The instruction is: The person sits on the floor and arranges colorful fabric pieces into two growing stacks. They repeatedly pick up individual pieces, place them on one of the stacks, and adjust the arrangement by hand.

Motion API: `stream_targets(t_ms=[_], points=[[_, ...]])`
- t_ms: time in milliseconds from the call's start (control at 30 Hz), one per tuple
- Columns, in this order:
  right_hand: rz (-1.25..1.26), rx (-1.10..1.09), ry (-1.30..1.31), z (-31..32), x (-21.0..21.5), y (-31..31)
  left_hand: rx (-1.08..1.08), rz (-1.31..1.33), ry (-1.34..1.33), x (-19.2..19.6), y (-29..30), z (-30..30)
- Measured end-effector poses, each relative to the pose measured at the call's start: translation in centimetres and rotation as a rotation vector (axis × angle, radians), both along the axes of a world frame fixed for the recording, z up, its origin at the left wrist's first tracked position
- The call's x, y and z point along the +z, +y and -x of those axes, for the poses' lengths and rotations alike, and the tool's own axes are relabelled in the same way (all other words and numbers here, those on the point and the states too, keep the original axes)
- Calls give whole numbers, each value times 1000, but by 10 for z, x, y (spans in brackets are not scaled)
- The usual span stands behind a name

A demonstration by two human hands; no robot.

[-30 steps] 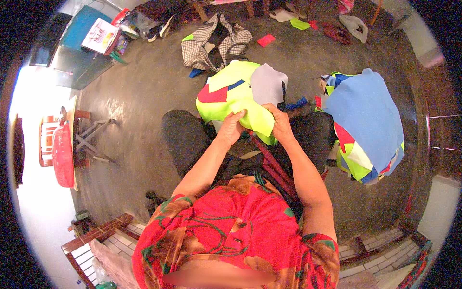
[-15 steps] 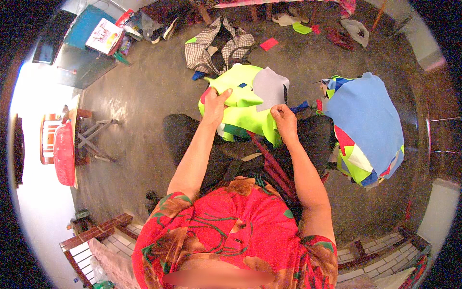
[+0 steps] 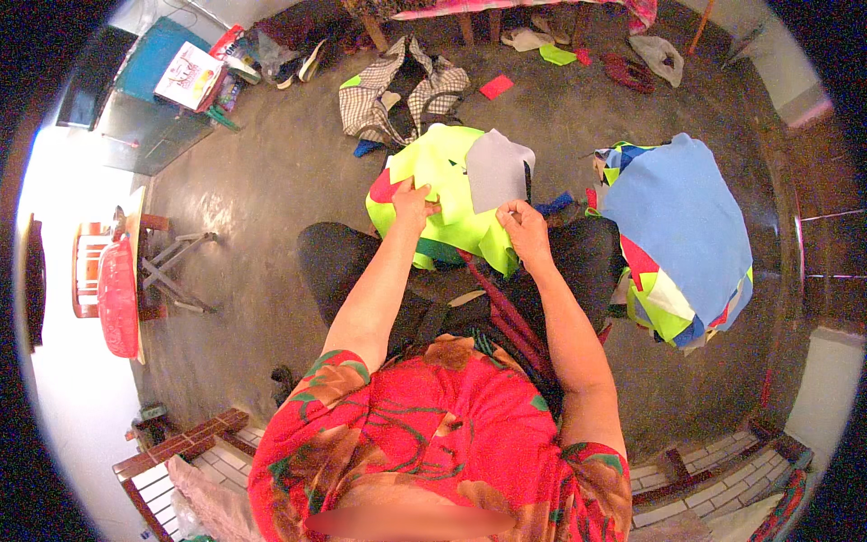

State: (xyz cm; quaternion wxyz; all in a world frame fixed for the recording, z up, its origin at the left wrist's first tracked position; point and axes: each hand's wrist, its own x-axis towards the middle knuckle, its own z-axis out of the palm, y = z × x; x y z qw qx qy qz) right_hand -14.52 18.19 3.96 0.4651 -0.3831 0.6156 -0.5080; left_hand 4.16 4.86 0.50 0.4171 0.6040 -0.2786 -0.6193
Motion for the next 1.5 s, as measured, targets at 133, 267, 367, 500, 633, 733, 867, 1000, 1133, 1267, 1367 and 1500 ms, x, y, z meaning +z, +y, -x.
stream_targets(t_ms=[133, 267, 367, 500, 633, 733, 867, 1000, 1133, 1267, 1367, 1500], points=[[-22, -10, -58, -2, 13, 1, 9, -66, -168, -7, 6, -6], [9, 17, -45, 0, 5, -1, -171, 129, -149, 6, -3, -5], [-6, 24, -14, 1, 3, -1, -277, 323, -170, 29, -14, 8], [11, 0, 2, 0, 0, -1, -289, 394, -15, 78, -32, 24], [25, 5, 18, 4, -7, -2, -188, 508, 322, 119, -39, 37], [5, 2, 22, 5, -4, -1, -181, 450, 357, 124, -33, 33], [-11, 64, 13, -1, 2, -3, 57, 171, 525, 35, -28, 21], [-56, 47, -34, 2, 2, -1, 105, 7, 477, -27, 6, 11], [-59, 49, -22, 1, 6, -1, 59, -19, 426, -30, 8, 9], [-34, 41, -77, 3, 2, -2, -26, -124, 255, -16, 12, 1], [32, 6, -173, 2, 0, -4, -13, -120, 280, -23, 34, -13], [35, 57, -340, 2, 16, -2, -255, -142, 321, -4, 73, -17]])
